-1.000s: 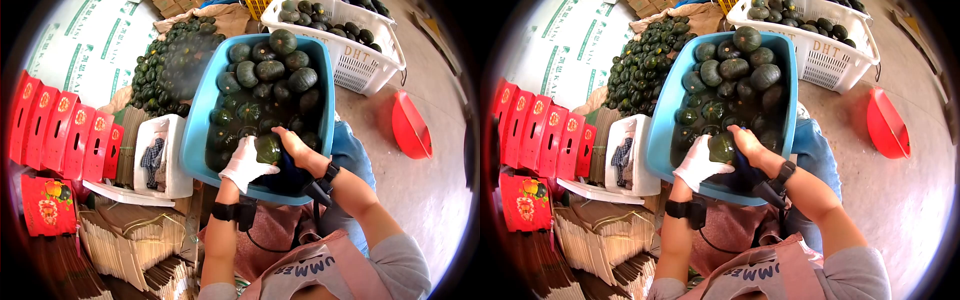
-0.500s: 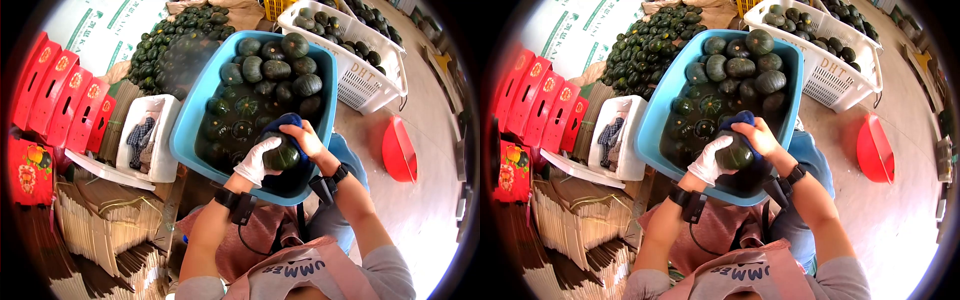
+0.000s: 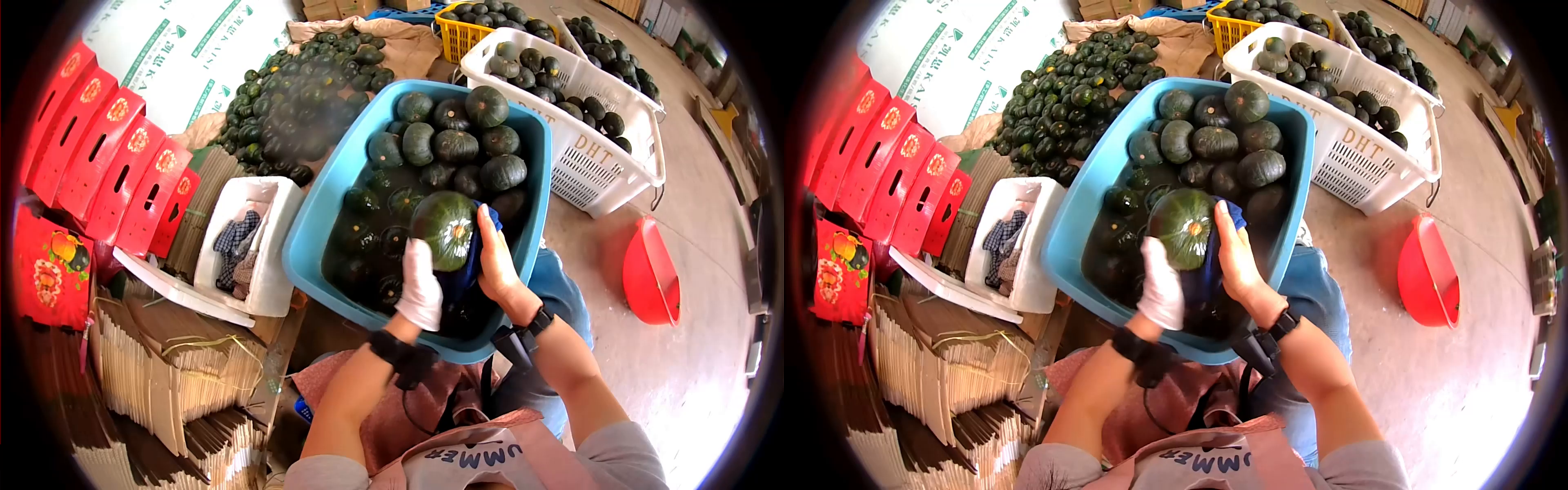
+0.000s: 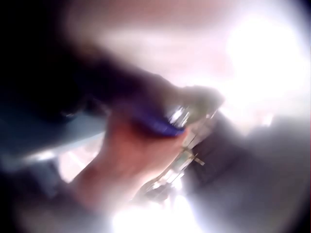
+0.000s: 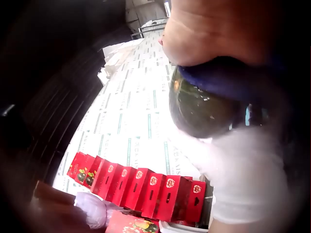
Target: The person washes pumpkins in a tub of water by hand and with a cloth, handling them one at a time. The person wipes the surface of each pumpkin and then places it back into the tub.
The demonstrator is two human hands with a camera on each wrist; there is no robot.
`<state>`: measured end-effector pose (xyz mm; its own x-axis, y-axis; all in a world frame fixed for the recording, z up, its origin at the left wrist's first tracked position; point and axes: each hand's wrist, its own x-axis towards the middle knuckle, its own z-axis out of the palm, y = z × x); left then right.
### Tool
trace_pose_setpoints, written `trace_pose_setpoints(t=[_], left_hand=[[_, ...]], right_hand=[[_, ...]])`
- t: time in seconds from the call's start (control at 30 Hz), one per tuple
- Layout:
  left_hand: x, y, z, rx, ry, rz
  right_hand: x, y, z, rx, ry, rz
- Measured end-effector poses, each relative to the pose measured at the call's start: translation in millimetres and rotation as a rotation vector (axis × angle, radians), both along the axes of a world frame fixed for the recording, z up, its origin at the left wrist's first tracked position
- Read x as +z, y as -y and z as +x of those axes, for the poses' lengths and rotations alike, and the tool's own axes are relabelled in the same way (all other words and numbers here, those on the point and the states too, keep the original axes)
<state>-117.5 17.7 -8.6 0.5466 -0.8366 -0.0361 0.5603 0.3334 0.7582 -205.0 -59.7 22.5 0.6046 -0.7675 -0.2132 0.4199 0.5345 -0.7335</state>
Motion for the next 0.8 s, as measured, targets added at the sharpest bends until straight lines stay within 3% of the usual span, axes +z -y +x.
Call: trace_pose_setpoints(t=[0.03,0.13,0.17,0.2,0.23,0.3,0.33,0.37,0.43,0.47,0.5,0.57,0.63,0.7,0.77,0.8], left_hand=[[1,-6,14,-0.183,-0.214,-0.060],[22,-10,25,-0.331,-0.106,0.086],[22,-10,27,-0.361,-0.078,0.116],[20,-6,21,-0.230,0.009,0.121],[14,-6,9,-0.080,0.242,0.233],[1,-9,2,-0.009,0.102,0.293],[-5,-9,2,-0.026,0.023,0.283],[-36,-9,11,-0.105,-0.083,0.176],[-13,-12,20,-0.285,-0.551,0.211],[-16,-14,28,-0.292,-0.589,0.171],[-9,-18,35,-0.319,-0.647,0.190],[-7,-19,56,-0.183,-0.613,0.343],[28,-19,86,-0.188,-0.517,0.416],[23,8,137,-0.063,-0.086,0.112],[81,40,156,0.063,-0.351,-0.172],[63,61,172,0.037,-0.015,-0.080]], right_hand=[[4,5,-5,0.085,-0.059,-0.024],[-12,8,-7,0.000,-0.229,-0.129],[-15,5,-7,-0.032,-0.519,-0.376],[-19,-1,-7,-0.067,-0.804,-0.623],[-35,-8,-5,-0.086,-0.862,-0.842],[-60,-22,-16,0.024,-1.020,-1.299],[-66,-24,-18,-0.008,-0.961,-1.456],[-50,-27,-23,0.189,-1.028,-1.519],[-33,-44,-18,0.243,-1.114,-1.247],[-30,-50,-20,0.118,-0.968,-1.366],[-24,-48,-22,0.125,-0.964,-1.359],[-13,-38,-30,0.672,-1.047,-1.425],[-11,-45,-32,0.765,-1.095,-1.397],[-12,-53,-32,0.622,-0.988,-1.457],[-15,-52,-26,0.686,-1.009,-1.472],[-12,-51,-26,0.660,-0.985,-1.458]])
